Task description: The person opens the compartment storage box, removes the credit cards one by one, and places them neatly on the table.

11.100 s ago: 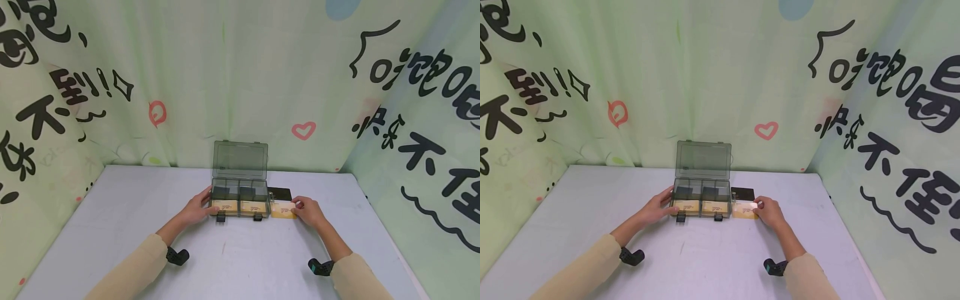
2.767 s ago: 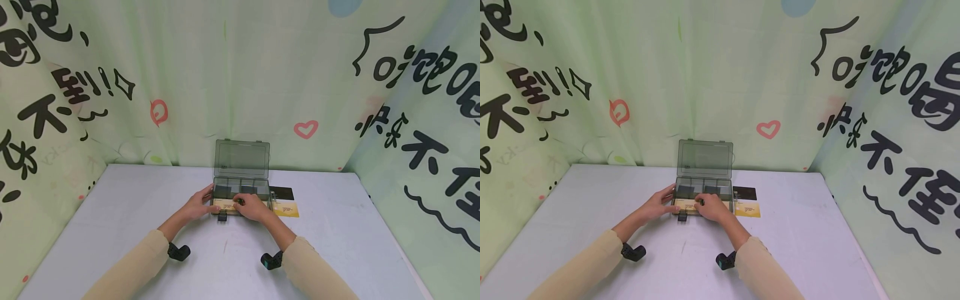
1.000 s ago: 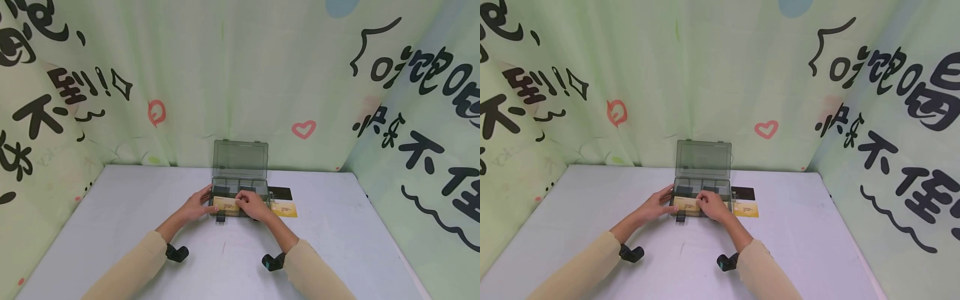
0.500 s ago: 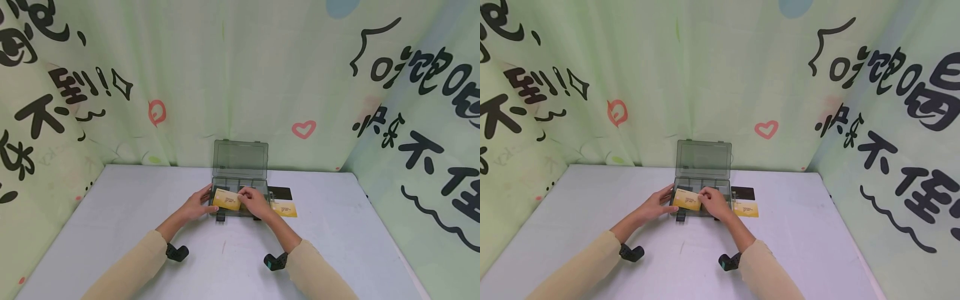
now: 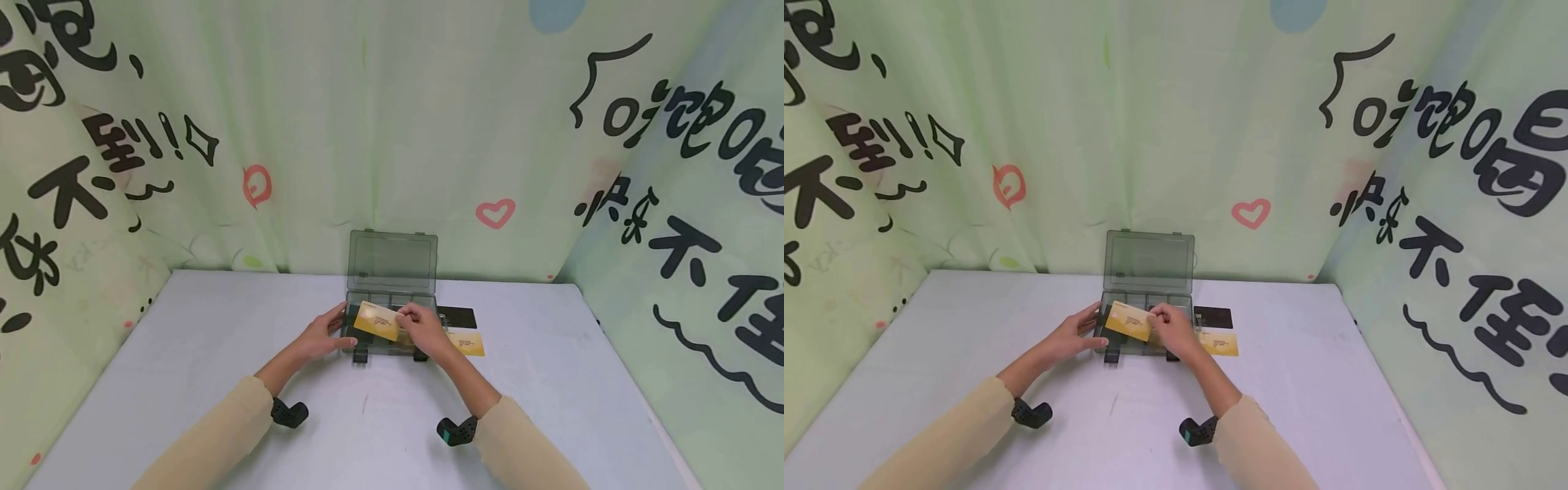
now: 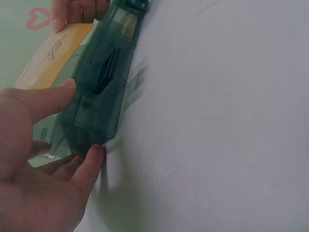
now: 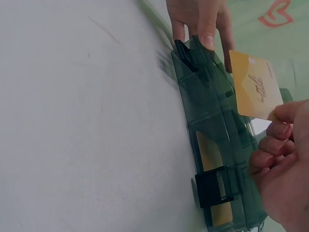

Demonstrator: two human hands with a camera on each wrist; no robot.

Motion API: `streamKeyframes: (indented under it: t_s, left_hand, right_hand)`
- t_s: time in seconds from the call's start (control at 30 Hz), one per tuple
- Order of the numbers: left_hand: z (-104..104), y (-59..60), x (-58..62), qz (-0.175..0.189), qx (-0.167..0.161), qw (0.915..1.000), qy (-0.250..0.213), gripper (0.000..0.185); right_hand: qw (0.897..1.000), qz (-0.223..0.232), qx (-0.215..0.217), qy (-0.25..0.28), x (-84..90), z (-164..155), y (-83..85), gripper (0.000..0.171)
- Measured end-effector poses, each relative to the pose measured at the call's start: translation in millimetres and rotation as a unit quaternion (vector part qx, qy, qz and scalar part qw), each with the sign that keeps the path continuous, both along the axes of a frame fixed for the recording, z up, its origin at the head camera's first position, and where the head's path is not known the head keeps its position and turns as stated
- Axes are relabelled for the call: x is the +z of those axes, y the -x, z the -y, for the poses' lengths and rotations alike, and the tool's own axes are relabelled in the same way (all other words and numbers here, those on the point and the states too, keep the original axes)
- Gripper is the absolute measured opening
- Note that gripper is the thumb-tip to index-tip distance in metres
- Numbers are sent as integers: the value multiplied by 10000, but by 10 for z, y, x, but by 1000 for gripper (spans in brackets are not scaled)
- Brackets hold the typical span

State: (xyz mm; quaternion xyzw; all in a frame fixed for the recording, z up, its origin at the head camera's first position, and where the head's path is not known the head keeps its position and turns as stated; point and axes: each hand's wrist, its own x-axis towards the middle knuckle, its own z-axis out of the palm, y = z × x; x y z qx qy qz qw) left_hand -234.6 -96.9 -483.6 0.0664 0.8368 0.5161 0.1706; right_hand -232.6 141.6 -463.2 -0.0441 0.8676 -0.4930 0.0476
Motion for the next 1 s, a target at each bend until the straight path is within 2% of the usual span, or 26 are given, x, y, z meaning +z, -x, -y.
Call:
streamKeyframes:
  t_s: [0.2, 0.37, 0.47, 0.57, 0.7, 0.8, 1.0]
  left_hand:
    - [-8, -6, 9, 11, 60, 10000, 5, 90]
    - [-17, 5, -4, -38, -24, 10000, 41, 90]
    - [-26, 11, -8, -62, -42, 10000, 56, 90]
    - [-27, 7, -4, -29, -17, 10000, 37, 89]
    - [-28, -1, 6, -21, -6, 10000, 76, 89]
    - [-34, -5, 8, -20, 19, 9999, 130, 89]
    - [-29, -7, -1, -5, 22, 9999, 104, 89]
  right_hand:
    - [9999, -98, 22, 116, 18, -67, -21, 16]
    - [9994, -168, -3, 291, 38, -125, -34, 16]
    - [9989, -69, -57, 463, 43, -146, -28, 18]
    - [9975, 193, -30, 678, 176, -130, -94, 20]
    - [9960, 286, 10, 846, 169, -142, -89, 20]
    - [9951, 279, 14, 949, 43, -178, -28, 21]
    - [9945, 384, 24, 974, 64, -211, -49, 21]
